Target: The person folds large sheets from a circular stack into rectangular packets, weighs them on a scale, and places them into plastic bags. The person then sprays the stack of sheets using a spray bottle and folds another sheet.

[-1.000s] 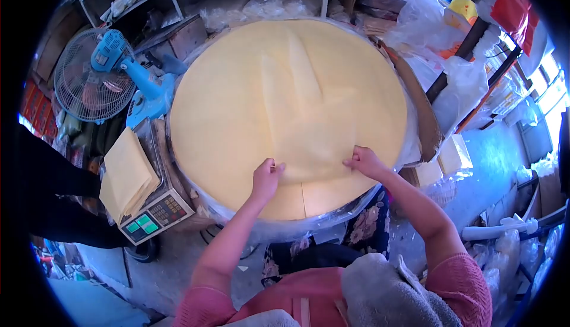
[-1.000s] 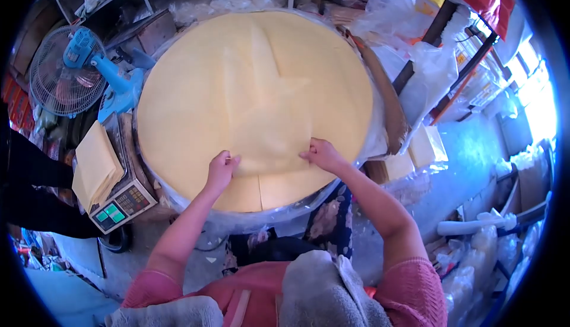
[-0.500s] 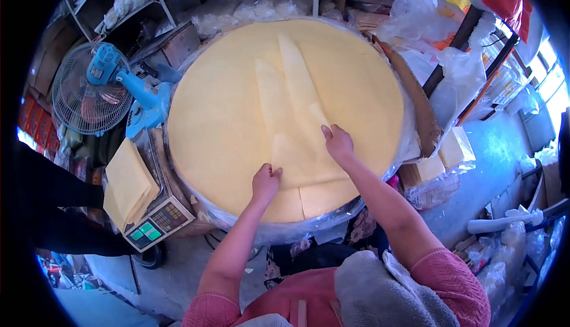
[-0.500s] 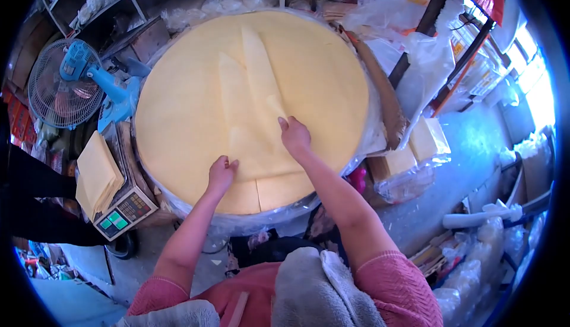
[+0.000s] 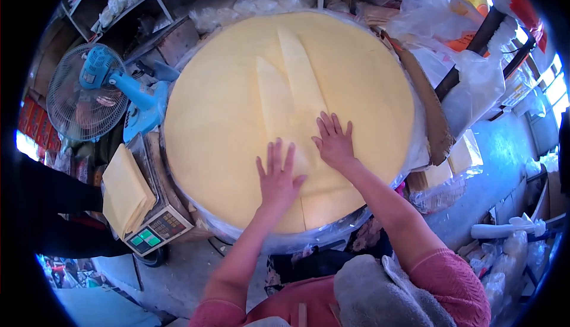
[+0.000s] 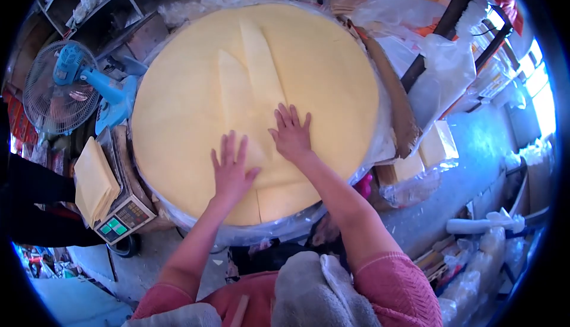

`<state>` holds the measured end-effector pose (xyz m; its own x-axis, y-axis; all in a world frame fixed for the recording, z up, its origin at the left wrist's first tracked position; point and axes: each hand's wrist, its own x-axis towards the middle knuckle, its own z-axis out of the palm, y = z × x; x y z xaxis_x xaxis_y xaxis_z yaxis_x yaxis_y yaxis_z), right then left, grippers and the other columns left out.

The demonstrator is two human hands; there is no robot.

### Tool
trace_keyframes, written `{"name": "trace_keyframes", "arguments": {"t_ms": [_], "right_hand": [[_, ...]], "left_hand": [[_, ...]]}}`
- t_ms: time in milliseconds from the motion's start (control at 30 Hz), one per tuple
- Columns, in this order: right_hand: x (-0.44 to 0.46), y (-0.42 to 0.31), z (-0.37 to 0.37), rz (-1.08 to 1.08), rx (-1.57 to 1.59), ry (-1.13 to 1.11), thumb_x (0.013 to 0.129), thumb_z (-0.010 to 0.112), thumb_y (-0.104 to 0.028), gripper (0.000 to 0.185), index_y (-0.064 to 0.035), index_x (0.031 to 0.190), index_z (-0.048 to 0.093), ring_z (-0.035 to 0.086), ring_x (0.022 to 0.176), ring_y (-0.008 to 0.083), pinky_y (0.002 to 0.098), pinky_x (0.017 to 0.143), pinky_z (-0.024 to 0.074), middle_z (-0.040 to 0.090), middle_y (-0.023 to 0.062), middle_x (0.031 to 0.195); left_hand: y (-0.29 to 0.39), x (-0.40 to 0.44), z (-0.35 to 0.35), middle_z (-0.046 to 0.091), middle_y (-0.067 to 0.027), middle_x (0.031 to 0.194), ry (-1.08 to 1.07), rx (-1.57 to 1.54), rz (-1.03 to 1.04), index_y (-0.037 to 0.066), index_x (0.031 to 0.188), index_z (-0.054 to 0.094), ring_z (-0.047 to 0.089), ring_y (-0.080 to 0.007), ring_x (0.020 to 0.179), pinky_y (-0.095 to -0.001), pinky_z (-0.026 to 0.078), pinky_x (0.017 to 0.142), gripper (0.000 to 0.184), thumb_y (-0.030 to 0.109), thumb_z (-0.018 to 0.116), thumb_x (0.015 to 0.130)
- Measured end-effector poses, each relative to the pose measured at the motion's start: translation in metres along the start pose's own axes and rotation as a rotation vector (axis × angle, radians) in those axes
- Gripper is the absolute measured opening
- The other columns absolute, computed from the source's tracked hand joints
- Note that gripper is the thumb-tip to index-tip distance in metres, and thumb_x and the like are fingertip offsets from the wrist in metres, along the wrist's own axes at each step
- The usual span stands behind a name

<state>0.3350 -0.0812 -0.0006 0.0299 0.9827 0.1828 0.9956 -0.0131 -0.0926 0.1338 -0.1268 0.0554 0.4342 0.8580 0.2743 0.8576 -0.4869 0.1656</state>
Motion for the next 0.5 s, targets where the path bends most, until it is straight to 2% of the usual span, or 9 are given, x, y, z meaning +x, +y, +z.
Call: {"name": "trace_keyframes", "arguments": {"t_ms": [67, 100, 200, 233, 300, 367, 400, 433, 500], "right_hand": [[0.006, 0.004, -0.004, -0.012, 0.032, -0.037, 0.094, 0.038, -0.039, 0.056, -0.0103, 0.141, 0.03, 0.012, 0.14, 0.0255, 0.0639, 0.105, 0.0099, 0.016, 0.0035, 0.152], [0.009, 0.008, -0.003, -0.029, 0.033, -0.039, 0.094, 0.038, -0.039, 0.056, -0.0101, 0.141, 0.03, 0.012, 0.14, 0.0258, 0.0642, 0.105, 0.0101, 0.017, 0.0035, 0.151], [0.034, 0.02, 0.004, -0.074, 0.052, -0.055, 0.093, 0.041, -0.039, 0.057, -0.0085, 0.14, 0.03, 0.015, 0.139, 0.0257, 0.0619, 0.106, 0.0122, 0.019, 0.0054, 0.151], [0.052, 0.026, 0.005, -0.091, 0.06, -0.05, 0.092, 0.042, -0.038, 0.058, -0.0078, 0.14, 0.031, 0.016, 0.139, 0.0255, 0.0606, 0.106, 0.0132, 0.02, 0.0064, 0.15], [0.097, 0.04, 0.019, 0.011, 0.222, 0.044, 0.09, 0.049, -0.035, 0.056, -0.0062, 0.136, 0.036, 0.028, 0.133, 0.0263, 0.0571, 0.104, 0.0229, 0.032, 0.0107, 0.143], [0.138, 0.048, 0.02, 0.165, 0.39, 0.06, 0.086, 0.056, -0.03, 0.053, -0.0042, 0.13, 0.042, 0.043, 0.12, 0.0267, 0.0529, 0.096, 0.0346, 0.046, 0.0137, 0.13], [0.156, 0.051, 0.011, 0.269, 0.475, 0.029, 0.084, 0.06, -0.027, 0.05, -0.0029, 0.125, 0.045, 0.052, 0.11, 0.0267, 0.0505, 0.089, 0.0414, 0.053, 0.0147, 0.121], [0.169, 0.054, 0.004, 0.375, 0.558, -0.003, 0.082, 0.063, -0.024, 0.047, -0.0016, 0.12, 0.049, 0.06, 0.099, 0.0267, 0.0481, 0.082, 0.0481, 0.06, 0.0156, 0.112], [0.194, 0.057, -0.005, 0.493, 0.764, -0.245, 0.077, 0.069, -0.012, 0.036, 0.0002, 0.107, 0.052, 0.065, 0.083, 0.0237, 0.0375, 0.067, 0.0525, 0.063, 0.0135, 0.095]], "left_hand": [[-0.004, 0.004, 0.033, 0.014, -0.0163, 0.15, -0.183, -0.061, 0.01, 0.011, 0.142, 0.028, 0.01, -0.0324, 0.14, -0.0616, 0.01, 0.106, 0.069, 0.044, 0.052, 0.087], [-0.004, 0.003, 0.036, 0.016, -0.0167, 0.15, -0.208, -0.047, -0.004, 0.011, 0.143, 0.027, 0.014, -0.0326, 0.139, -0.0614, 0.008, 0.106, 0.069, 0.048, 0.047, 0.088], [-0.002, 0.004, 0.038, 0.025, -0.017, 0.147, -0.143, -0.06, 0.0, 0.007, 0.137, 0.035, 0.019, -0.0333, 0.138, -0.062, 0.008, 0.106, 0.066, 0.046, 0.051, 0.087], [-0.004, 0.013, 0.033, 0.03, -0.0172, 0.143, -0.196, -0.041, -0.003, 0.006, 0.133, 0.039, 0.024, -0.034, 0.134, -0.0611, 0.013, 0.105, 0.062, 0.044, 0.053, 0.086], [-0.01, 0.033, 0.023, 0.04, -0.0175, 0.134, -0.3, -0.004, -0.013, 0.004, 0.125, 0.046, 0.034, -0.0355, 0.128, -0.0592, 0.021, 0.103, 0.056, 0.04, 0.058, 0.084], [-0.034, 0.083, 0.019, 0.048, -0.0174, 0.12, -0.259, -0.059, -0.174, 0.002, 0.115, 0.049, 0.045, -0.0322, 0.113, -0.0559, 0.032, 0.093, 0.046, 0.029, 0.063, 0.08], [-0.051, 0.106, 0.026, 0.049, -0.017, 0.114, 0.09, -0.03, -0.103, 0.001, 0.115, 0.049, 0.05, -0.032, 0.101, -0.0505, 0.041, 0.081, 0.047, 0.02, 0.066, 0.075], [-0.066, 0.132, 0.033, 0.047, -0.0202, 0.116, 0.192, -0.216, -0.171, -0.002, 0.114, 0.047, 0.054, -0.0322, 0.096, -0.0467, 0.046, 0.077, 0.047, 0.016, 0.067, 0.075], [-0.1, 0.187, 0.064, 0.054, -0.0202, 0.102, 0.126, -0.293, -0.454, -0.005, 0.109, 0.046, 0.061, -0.0286, 0.082, -0.0405, 0.052, 0.066, 0.04, 0.008, 0.067, 0.077]]}}
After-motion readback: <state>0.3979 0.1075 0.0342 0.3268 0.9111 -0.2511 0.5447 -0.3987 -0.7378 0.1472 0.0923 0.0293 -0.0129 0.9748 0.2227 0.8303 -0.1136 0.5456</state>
